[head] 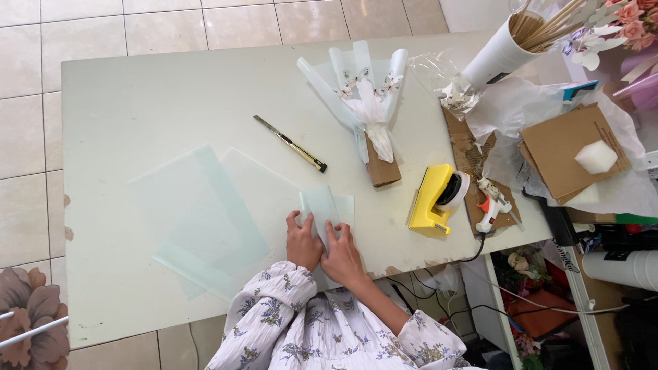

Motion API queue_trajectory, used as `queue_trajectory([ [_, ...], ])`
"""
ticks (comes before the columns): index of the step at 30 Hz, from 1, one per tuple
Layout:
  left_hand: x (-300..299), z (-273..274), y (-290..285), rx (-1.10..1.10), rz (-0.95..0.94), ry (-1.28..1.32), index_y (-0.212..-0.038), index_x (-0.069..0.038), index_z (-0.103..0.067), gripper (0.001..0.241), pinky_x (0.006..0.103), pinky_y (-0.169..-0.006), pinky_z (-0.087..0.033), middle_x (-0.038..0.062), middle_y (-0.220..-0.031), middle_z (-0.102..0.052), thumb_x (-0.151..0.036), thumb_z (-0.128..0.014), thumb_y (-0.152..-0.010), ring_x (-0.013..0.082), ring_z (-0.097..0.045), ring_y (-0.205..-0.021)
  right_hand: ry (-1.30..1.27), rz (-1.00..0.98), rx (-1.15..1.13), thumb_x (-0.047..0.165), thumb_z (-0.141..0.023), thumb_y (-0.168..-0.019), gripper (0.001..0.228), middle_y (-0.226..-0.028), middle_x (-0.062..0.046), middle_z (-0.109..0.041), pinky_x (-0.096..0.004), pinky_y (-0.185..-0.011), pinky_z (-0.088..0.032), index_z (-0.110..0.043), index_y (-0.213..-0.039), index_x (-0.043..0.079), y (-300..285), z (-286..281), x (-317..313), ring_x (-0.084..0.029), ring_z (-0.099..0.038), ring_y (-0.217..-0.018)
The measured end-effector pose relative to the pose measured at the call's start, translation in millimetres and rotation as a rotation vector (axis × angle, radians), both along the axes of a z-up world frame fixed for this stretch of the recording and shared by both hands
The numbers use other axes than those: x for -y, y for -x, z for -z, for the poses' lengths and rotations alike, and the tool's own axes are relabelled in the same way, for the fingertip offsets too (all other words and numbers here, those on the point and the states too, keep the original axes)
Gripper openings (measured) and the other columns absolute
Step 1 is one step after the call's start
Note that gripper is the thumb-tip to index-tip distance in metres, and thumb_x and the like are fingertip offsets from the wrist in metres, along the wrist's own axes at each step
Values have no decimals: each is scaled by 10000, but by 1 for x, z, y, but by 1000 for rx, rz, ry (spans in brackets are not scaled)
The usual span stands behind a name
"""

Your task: The person constructs a small bouquet by gathering decorative paper around a base, securing it with tape from a dispenser, and cutting additional sheets of white wrapping paper using a utility knife on a workbench.

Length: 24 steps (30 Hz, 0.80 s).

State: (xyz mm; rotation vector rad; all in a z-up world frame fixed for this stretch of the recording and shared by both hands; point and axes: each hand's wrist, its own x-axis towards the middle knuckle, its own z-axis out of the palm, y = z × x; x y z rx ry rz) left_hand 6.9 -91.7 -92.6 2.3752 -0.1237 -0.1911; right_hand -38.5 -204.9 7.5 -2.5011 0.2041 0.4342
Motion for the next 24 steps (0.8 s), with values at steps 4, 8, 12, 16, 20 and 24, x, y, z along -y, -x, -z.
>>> queue_trajectory([
  [4, -10, 0, -7, -53, -17, 17, -1398, -133, -622, 710, 498, -918, -597, 147, -1387, -432, -49, -737, -702, 417, -687, -1041, -133, 22, -60, 254, -617, -805, 827, -1343, -205, -381, -575, -909, -595, -386, -1556, -5, -3, 33, 17, -494, -510, -1266],
  [8, -6, -20, -8, -107, -83, 113, -1404, -165, -619, 571, 480, -916, -589, 147, -1303, -512, -169, -734, -845, 423, -684, -1092, -160, -12, -61, 110, -532, -830, 770, -1328, -183, -405, -534, -953, -558, -382, -1579, 17, -6, 58, 29, -474, -569, -1218],
  [12, -1, -32, -7, -127, -105, 108, -1496, -175, -502, 803, 579, -962, -561, 175, -1291, -520, -115, -827, -765, 492, -640, -1171, 17, -68, 26, -20, -511, -867, 662, -1280, -157, -443, -463, -925, -572, -482, -1525, 52, -7, 53, 26, -427, -614, -1161],
  [16, 0, -35, -10, -143, -84, 62, -1513, -215, -461, 840, 571, -974, -563, 145, -1301, -506, -95, -811, -760, 469, -639, -1187, 135, -19, 67, 128, -719, -863, 646, -1342, -142, -420, -435, -975, -551, -556, -1487, 141, -10, 31, 26, -350, -578, -1164],
  [20, 1, -43, -10, -174, -72, 97, -1612, -142, -266, 985, 607, -995, -539, 210, -1317, -497, -58, -782, -778, 520, -602, -1215, 79, -72, 100, 111, -763, -864, 733, -1366, -161, -457, -414, -978, -544, -477, -1538, 71, -12, 31, 24, -333, -587, -1142],
  [24, 2, -39, -9, -182, -55, 77, -1647, -95, -177, 1058, 612, -1000, -533, 231, -1329, -503, -79, -780, -778, 521, -590, -1228, 88, -147, 136, 129, -801, -834, 778, -1401, -170, -480, -430, -973, -539, -470, -1532, 41, -16, 30, 24, -340, -578, -1145],
])
